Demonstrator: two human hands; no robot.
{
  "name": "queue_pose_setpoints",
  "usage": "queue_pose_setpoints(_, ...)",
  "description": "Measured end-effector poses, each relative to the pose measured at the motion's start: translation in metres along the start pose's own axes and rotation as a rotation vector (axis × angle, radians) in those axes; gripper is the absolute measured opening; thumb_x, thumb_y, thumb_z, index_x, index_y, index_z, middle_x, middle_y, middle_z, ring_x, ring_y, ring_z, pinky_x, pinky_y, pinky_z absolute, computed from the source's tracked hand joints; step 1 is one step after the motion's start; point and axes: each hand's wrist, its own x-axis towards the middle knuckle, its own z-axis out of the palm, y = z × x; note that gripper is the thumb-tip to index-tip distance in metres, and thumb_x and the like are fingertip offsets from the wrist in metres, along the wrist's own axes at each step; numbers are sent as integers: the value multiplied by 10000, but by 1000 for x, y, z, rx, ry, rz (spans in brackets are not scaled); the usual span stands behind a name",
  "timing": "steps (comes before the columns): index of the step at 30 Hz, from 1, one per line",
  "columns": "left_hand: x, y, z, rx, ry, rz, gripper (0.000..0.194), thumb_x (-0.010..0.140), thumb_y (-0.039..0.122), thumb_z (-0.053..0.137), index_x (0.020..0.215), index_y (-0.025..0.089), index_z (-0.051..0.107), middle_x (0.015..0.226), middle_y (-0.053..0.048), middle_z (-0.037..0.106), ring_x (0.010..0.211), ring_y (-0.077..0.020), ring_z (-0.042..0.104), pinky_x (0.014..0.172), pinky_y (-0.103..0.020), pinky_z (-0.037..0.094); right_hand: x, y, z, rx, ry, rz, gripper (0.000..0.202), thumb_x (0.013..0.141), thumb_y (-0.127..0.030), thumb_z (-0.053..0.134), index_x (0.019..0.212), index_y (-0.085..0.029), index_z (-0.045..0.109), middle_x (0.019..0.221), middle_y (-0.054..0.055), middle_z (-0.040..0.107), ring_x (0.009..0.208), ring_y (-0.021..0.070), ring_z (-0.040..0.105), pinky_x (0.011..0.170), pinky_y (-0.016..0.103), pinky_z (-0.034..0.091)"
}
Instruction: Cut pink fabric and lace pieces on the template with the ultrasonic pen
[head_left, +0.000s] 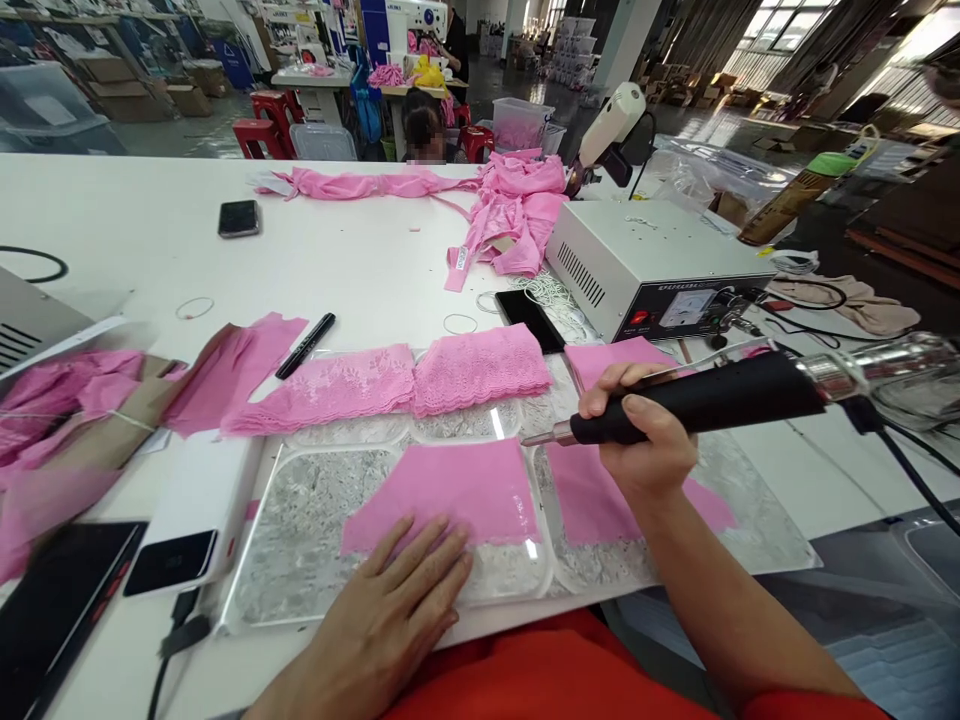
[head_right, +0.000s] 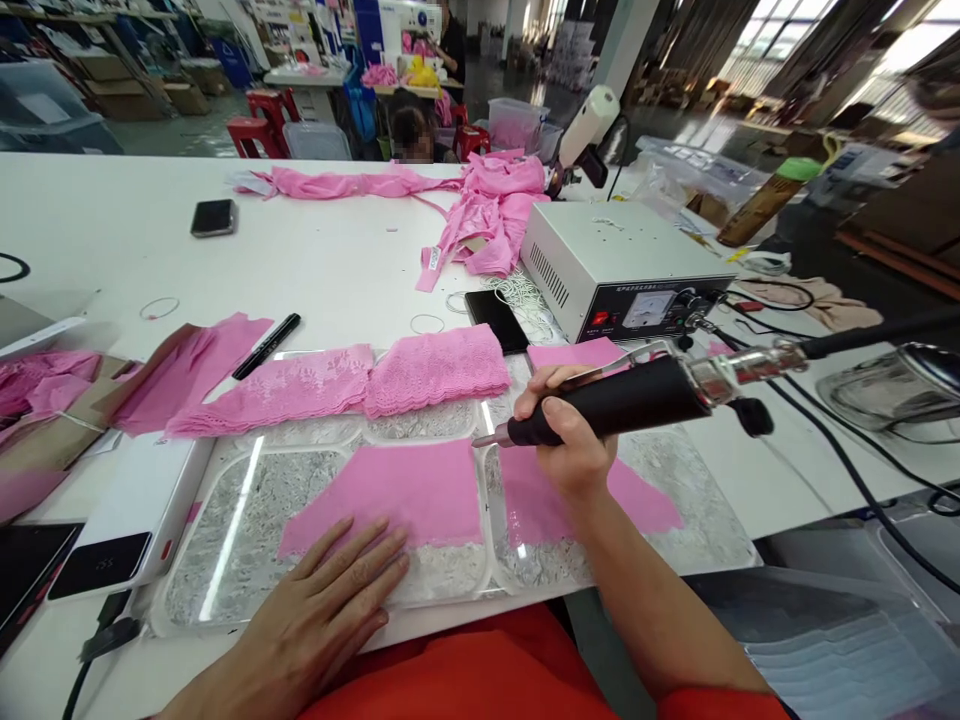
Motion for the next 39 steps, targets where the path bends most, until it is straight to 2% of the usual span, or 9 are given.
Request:
queue_pose_setpoints(7,20,15,11,8,-52,80,311,1003,213,458,1277,152,593,1379,-44,573,1336,-240,465,1168,-440,299,-16,-15,-13,2,-93,57,104,670,-208,586,772,-200,599,738,-4,557,504,106,550,454,272,468)
queue_pose_setpoints(12,36,18,19,-22,-118,145,380,1021,355,419,1311,152,558,1380,-62,570,1301,-238,503,1124,-442,369,-27,-22,-18,19,-188,63,120,702,-214,612,820,-207,631,751,3,583,520,114,562,439,269,480)
queue_pose_setpoints(25,36,16,19,3,-135,172,413,1031,388,373,1340,161,527,1377,-49,573,1303,-241,497,1161,-458,278,-33,-21,-18,85,-255,70,131,754,-244,668,874,-197,643,780,12,590,551,116,581,485,277,492)
queue_pose_setpoints(39,35,15,19,-10,-111,162,405,1024,401,393,1306,161,554,1358,-54,588,1276,-237,521,1161,-450,273,-31,-21,-15,24,-285,65,116,761,-265,672,847,-209,619,755,2,579,529,114,570,462,275,500)
